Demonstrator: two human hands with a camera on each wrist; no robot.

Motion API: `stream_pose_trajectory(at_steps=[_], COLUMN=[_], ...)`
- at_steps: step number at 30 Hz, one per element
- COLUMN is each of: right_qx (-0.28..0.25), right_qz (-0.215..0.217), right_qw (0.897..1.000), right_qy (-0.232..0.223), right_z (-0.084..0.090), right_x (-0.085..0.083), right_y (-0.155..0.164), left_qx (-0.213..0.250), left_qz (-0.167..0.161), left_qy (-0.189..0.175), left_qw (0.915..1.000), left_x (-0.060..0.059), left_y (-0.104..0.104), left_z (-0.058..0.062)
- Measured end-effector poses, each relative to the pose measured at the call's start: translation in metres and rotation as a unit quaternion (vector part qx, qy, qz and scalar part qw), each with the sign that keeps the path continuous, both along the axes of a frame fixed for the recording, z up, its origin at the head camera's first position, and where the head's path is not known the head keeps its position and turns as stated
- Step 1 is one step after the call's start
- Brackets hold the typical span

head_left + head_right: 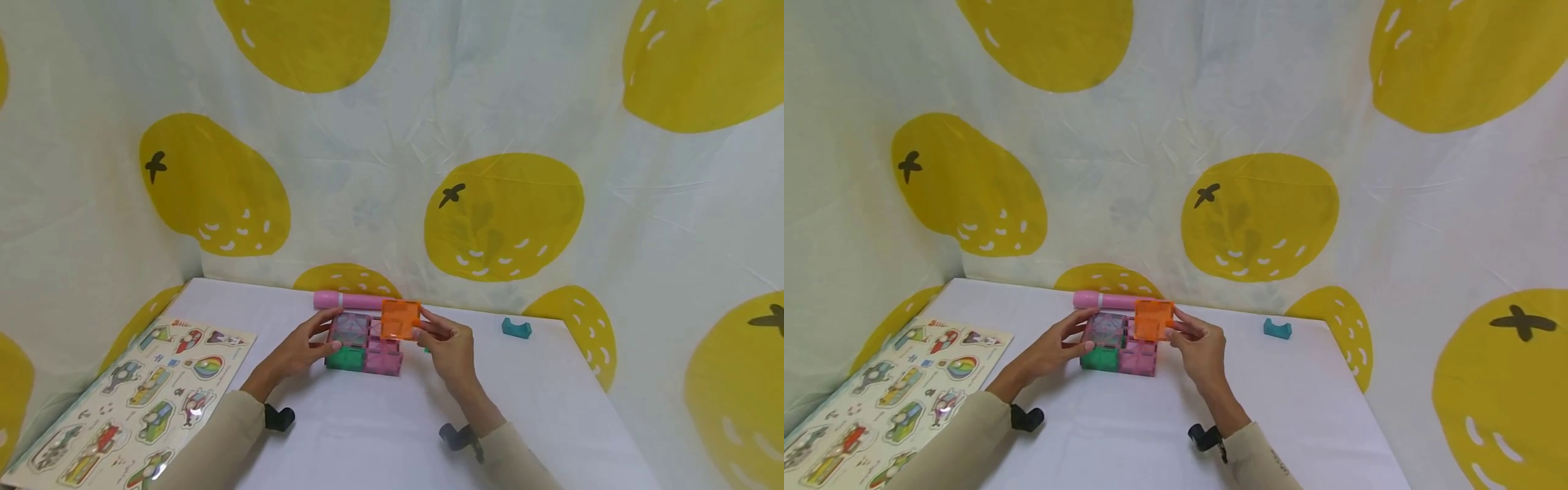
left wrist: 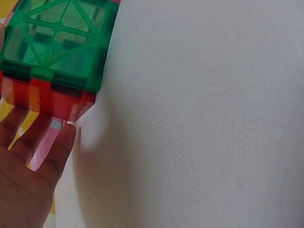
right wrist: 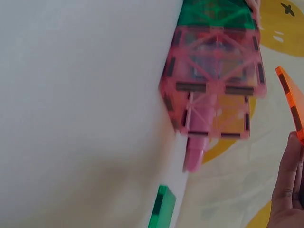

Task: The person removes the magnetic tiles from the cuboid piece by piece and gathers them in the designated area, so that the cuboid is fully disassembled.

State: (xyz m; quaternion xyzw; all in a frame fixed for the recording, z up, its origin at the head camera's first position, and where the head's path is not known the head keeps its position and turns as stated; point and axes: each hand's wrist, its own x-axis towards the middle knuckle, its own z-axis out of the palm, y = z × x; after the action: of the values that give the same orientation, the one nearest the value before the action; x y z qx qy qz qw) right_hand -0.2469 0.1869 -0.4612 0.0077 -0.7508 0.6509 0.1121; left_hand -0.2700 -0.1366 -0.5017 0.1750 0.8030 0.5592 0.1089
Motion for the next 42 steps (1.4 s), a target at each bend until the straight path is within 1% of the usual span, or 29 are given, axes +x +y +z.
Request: stream_pose_trajectory(at_steps=[6,10,13,18,21,25,28,35,38,42], right_qx=[0.010,0.028,0.032,0.028,0.037,0.051,0.055,0.059,0.073,0.095], right_qz=[-0.025,-0.045,-0.057,-0.073,-0.082,-0.093,-0.096,-0.095,-0.090,-0.083], right_qw=[1.000,0.998,0.997,0.996,0.995,0.993,0.992,0.988,0.986,0.981], right_qy=[-0.013,-0.033,-0.039,-0.038,-0.046,-0.059,-0.068,-0.103,-0.118,-0.149], right_z=[0.003,0.001,-0.001,-0.006,-0.010,-0.016,-0.017,-0.024,-0.028,-0.034], right_x=[0.001,0.003,0.004,0.004,0.004,0.005,0.006,0.004,0.002,-0.001], right_y=[0.026,0.047,0.062,0.087,0.100,0.116,0.127,0.152,0.161,0.171], left_qx=[0.005,0.005,0.004,0.002,-0.001,0.001,0.003,0.001,0.000,0.000], left_qz=[-0.004,0.001,0.004,0.000,-0.004,-0.005,-0.005,-0.007,-0.005,-0.002], left_qy=[0.002,-0.008,-0.013,-0.002,0.008,0.006,0.003,0.010,0.012,0.011], left_qw=[1.0000,1.0000,0.9999,1.0000,1.0000,1.0000,1.0000,0.9999,0.9999,0.9999], left_x=[0.000,0.000,-0.001,-0.001,-0.001,-0.001,-0.001,-0.001,-0.002,-0.001], left_y=[0.000,-0.001,-0.001,-0.001,-0.002,-0.002,-0.001,0.000,0.000,-0.001], left_z=[0.000,0.000,-0.001,-0.001,-0.001,-0.002,-0.002,-0.002,-0.003,-0.003])
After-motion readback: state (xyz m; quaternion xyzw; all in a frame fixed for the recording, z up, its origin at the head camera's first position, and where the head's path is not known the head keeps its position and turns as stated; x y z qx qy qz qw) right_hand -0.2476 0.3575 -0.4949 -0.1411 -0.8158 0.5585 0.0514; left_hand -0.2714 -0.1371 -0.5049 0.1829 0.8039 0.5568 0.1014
